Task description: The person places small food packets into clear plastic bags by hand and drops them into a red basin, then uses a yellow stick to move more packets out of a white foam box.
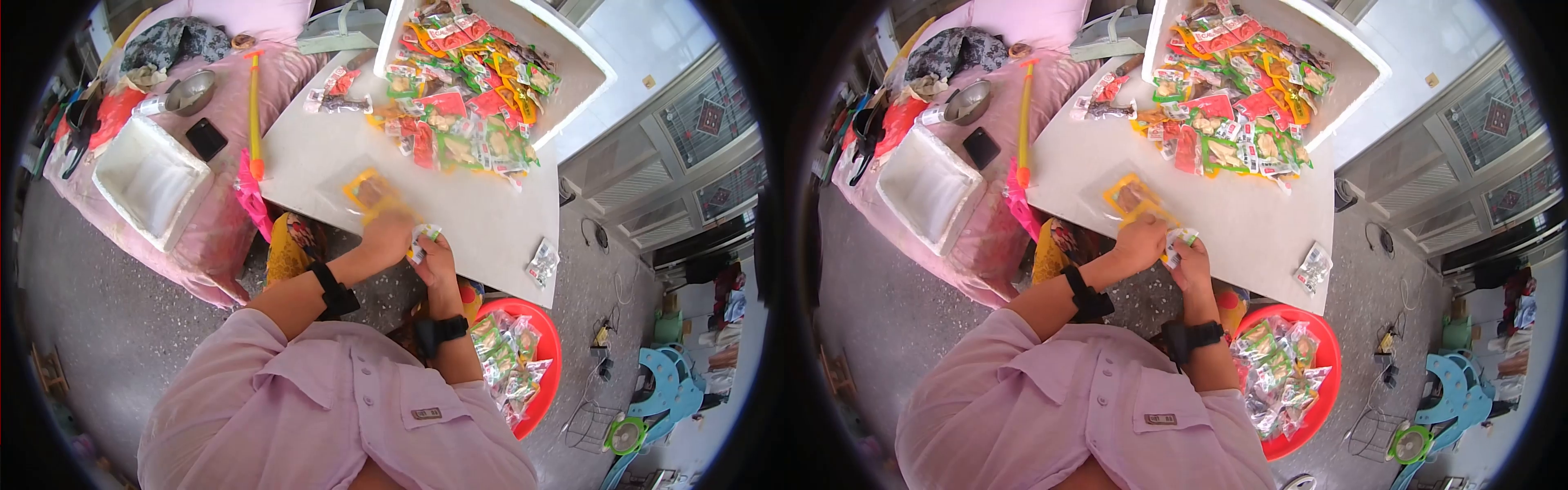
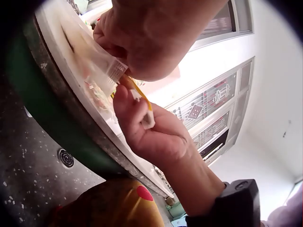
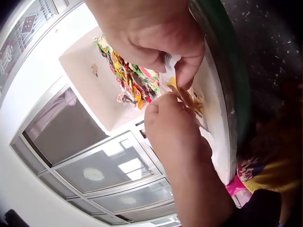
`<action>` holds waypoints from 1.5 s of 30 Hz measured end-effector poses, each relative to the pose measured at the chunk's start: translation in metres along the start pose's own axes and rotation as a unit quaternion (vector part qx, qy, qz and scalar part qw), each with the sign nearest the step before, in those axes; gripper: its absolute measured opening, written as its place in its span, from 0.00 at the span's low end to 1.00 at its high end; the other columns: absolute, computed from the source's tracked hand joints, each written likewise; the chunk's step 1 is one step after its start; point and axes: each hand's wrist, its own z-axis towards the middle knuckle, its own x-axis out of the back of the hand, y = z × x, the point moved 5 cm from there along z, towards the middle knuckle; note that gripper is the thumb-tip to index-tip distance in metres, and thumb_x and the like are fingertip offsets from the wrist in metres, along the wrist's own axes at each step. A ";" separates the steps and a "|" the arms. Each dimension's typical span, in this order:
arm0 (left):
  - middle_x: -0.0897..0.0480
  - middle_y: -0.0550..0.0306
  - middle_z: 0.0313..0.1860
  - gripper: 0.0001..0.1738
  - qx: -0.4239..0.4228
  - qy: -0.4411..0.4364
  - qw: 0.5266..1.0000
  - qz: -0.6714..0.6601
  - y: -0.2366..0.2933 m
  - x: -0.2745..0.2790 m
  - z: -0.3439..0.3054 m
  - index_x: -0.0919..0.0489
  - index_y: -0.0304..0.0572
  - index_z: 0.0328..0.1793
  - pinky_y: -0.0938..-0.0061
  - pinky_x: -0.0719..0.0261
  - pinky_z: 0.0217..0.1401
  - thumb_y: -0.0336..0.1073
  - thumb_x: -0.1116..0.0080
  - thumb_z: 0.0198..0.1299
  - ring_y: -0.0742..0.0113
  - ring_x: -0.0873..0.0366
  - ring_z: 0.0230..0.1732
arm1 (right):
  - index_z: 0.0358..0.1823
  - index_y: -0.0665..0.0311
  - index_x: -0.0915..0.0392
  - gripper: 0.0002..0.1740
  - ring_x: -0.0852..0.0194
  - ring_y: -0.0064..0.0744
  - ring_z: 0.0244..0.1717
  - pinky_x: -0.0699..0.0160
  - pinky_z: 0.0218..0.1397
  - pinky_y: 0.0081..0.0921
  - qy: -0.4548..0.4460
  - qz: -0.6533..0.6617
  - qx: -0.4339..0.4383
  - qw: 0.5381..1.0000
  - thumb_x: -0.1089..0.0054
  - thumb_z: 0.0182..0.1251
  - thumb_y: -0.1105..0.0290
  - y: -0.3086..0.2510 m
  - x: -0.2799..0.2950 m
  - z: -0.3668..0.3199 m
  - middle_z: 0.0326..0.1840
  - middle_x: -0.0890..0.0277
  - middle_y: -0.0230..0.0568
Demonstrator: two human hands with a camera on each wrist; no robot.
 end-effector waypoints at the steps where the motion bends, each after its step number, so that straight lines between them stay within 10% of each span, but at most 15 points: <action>1: 0.27 0.49 0.25 0.06 -0.006 0.010 1.000 0.026 -0.001 -0.001 -0.001 0.30 0.40 0.26 0.59 0.29 0.27 0.34 0.51 0.47 0.50 0.27 0.27 | 0.42 0.63 0.33 0.11 0.28 0.28 0.29 0.29 0.23 0.24 -0.060 -0.038 0.020 0.997 0.53 0.57 0.75 0.000 -0.007 0.003 0.34 0.29 0.37; 7: 0.27 0.48 0.26 0.06 0.007 -0.020 1.000 0.006 -0.007 -0.005 -0.006 0.30 0.39 0.26 0.58 0.30 0.27 0.34 0.52 0.47 0.49 0.27 0.28 | 0.42 0.68 0.34 0.15 0.31 0.20 0.23 0.36 0.19 0.11 0.008 -0.308 -0.049 0.950 0.47 0.53 0.72 -0.017 0.012 -0.010 0.30 0.29 0.35; 19: 0.26 0.47 0.26 0.09 0.000 -0.032 0.999 -0.038 -0.013 -0.005 -0.008 0.29 0.40 0.25 0.57 0.31 0.30 0.37 0.55 0.50 0.47 0.28 0.28 | 0.36 0.68 0.30 0.09 0.32 0.20 0.20 0.35 0.20 0.13 0.022 -0.313 -0.020 0.949 0.48 0.54 0.72 -0.010 -0.004 0.002 0.26 0.29 0.33; 26: 0.27 0.49 0.28 0.06 -0.022 -0.029 0.999 -0.033 -0.053 0.012 0.037 0.30 0.42 0.28 0.59 0.30 0.31 0.36 0.51 0.47 0.49 0.28 0.31 | 0.35 0.69 0.30 0.08 0.30 0.44 0.34 0.31 0.39 0.33 0.142 -0.616 0.443 0.635 0.51 0.52 0.75 -0.047 0.023 -0.010 0.31 0.29 0.49; 34: 0.27 0.50 0.31 0.08 0.074 0.048 0.996 0.016 -0.134 0.005 0.100 0.27 0.43 0.34 0.62 0.29 0.38 0.31 0.53 0.46 0.51 0.28 0.37 | 0.29 0.67 0.31 0.07 0.33 0.49 0.37 0.33 0.41 0.39 0.130 -0.644 0.486 0.576 0.50 0.46 0.77 -0.041 0.013 -0.009 0.33 0.29 0.49; 40: 0.28 0.54 0.38 0.14 -0.079 -0.020 0.981 0.178 -0.112 -0.006 0.123 0.25 0.47 0.39 0.62 0.34 0.47 0.31 0.50 0.41 0.56 0.32 0.46 | 0.28 0.67 0.32 0.06 0.33 0.48 0.36 0.32 0.40 0.38 0.133 -0.651 0.484 0.570 0.51 0.45 0.78 -0.043 0.009 -0.009 0.32 0.30 0.48; 45: 0.29 0.54 0.43 0.13 -0.262 0.118 0.936 0.204 -0.090 -0.005 0.142 0.23 0.47 0.36 0.61 0.42 0.55 0.31 0.51 0.41 0.58 0.37 0.53 | 0.27 0.67 0.32 0.06 0.32 0.48 0.36 0.32 0.39 0.38 0.135 -0.650 0.496 0.560 0.51 0.44 0.79 -0.044 0.008 -0.008 0.31 0.30 0.47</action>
